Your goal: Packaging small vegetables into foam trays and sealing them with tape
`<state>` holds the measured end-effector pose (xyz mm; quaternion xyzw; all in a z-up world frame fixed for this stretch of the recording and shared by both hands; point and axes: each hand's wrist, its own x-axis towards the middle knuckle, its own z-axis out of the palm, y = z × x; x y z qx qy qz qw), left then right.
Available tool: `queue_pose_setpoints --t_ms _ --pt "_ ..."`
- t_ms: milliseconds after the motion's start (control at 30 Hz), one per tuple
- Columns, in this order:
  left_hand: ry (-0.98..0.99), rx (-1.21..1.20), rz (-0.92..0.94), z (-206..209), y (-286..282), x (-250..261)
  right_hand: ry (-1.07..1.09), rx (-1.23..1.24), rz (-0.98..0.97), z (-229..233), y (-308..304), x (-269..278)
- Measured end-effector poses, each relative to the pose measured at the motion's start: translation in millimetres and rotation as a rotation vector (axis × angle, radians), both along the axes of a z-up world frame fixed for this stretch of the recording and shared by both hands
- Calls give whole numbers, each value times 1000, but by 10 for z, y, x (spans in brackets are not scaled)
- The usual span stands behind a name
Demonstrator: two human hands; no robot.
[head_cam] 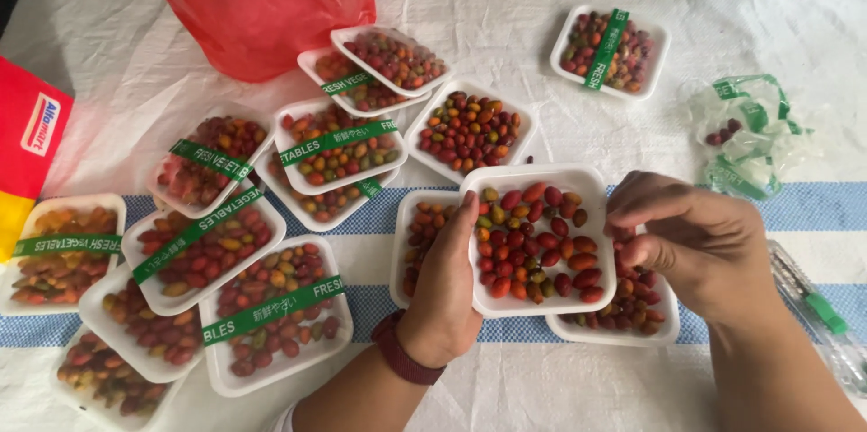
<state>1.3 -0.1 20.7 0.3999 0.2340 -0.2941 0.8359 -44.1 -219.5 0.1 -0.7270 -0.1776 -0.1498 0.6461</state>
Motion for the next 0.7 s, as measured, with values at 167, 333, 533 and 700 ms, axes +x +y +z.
queue_pose_setpoints --t_ms 167,333,533,700 --pt "-81 -180 -28 -74 1 -15 16 141 135 35 62 24" --pt "30 -51 3 8 -5 8 9 114 115 63 23 30" --pt "38 -104 11 -30 -18 13 -118 -530 -546 -57 -890 31" --pt "-34 -79 -6 14 20 5 -78 -853 -959 -182 -1285 87"
